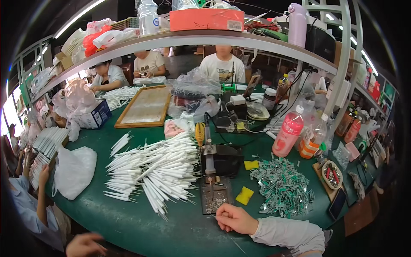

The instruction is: The person assembles wire tubes and small circuit boards by aligning them and soldering their connections with a soldering iron, placing the completed pieces onto the table.

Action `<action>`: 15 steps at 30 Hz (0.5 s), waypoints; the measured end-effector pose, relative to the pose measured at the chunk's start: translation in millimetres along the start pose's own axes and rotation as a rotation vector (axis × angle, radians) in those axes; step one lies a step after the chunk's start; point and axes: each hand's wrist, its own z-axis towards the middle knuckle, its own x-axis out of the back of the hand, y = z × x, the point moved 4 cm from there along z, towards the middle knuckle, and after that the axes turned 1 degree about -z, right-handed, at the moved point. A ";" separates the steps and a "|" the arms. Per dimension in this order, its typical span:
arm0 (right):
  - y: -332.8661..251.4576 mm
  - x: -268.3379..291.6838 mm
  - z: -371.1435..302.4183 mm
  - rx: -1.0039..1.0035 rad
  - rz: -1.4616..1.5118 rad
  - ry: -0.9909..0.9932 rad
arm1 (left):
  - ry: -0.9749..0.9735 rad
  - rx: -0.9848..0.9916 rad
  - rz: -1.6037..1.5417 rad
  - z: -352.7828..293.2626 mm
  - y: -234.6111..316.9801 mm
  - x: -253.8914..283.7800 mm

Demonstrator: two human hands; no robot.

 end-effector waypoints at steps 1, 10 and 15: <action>-0.1 -2.5 3.4 0.022 0.010 0.007 | -0.014 -0.007 0.000 10.9 -1.7 1.5; -10.0 1.3 -1.2 0.032 -0.015 -0.017 | 0.980 -0.001 0.000 95.5 -27.5 157.2; -12.9 5.4 -1.1 0.022 -0.026 -0.003 | 0.527 -0.187 0.375 124.8 51.3 -5.2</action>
